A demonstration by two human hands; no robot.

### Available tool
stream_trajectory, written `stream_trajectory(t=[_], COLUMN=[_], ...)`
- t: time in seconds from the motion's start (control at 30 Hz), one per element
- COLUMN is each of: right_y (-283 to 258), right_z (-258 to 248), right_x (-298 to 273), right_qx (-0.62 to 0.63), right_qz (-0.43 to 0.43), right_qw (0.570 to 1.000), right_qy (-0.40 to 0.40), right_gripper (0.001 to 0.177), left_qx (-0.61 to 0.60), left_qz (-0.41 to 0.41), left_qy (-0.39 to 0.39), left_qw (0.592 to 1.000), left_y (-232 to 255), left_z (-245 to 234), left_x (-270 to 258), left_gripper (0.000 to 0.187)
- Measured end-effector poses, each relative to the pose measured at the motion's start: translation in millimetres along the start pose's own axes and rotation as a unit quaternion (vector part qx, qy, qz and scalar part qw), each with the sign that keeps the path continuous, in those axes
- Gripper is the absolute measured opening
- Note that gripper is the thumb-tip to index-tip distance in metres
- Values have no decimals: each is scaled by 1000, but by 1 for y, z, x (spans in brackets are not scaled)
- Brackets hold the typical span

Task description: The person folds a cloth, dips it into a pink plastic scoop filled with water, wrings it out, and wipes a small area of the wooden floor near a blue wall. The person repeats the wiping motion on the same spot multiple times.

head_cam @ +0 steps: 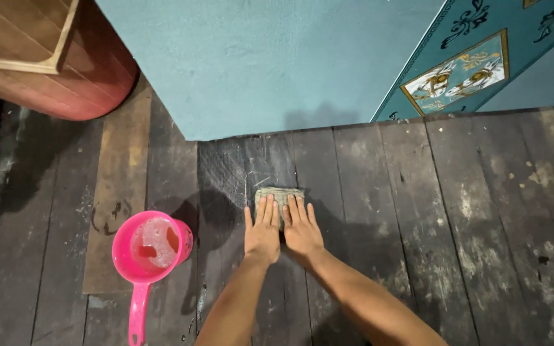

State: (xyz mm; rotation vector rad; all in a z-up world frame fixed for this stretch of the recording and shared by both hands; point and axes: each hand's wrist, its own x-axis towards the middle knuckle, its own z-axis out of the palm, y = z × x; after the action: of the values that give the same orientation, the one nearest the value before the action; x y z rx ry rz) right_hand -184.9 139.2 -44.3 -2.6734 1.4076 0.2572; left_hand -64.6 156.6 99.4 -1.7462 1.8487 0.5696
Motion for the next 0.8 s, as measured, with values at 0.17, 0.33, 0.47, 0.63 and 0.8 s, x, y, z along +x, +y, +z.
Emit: stream_trajectory(t=[0.17,0.33,0.47,0.63,0.8], right_y=[5,19,32,47,59], right_z=[-26,-33,-47,-67,-68], right_x=[21,56,89,131,159], right_qx=[20,9,11,31,45], right_qz=[14,12,17,21,22], right_qw=[997,998,999,997,997], right_qy=[-69,-60,-45,-63,-60], right_gripper=[61,62,63,64,64], left_qx=[-2,-2,-22,-44,-56], left_qz=[-2,-20,-16,-25,-30], left_qy=[28,52,44,52,61], left_qw=[1000,998,999,997,996], left_y=[-5,-14,-26,-37,-47], left_z=[5,6,-10,-30,-44], left_x=[25,66,102,138,166], left_gripper=[72,77,84,84,85])
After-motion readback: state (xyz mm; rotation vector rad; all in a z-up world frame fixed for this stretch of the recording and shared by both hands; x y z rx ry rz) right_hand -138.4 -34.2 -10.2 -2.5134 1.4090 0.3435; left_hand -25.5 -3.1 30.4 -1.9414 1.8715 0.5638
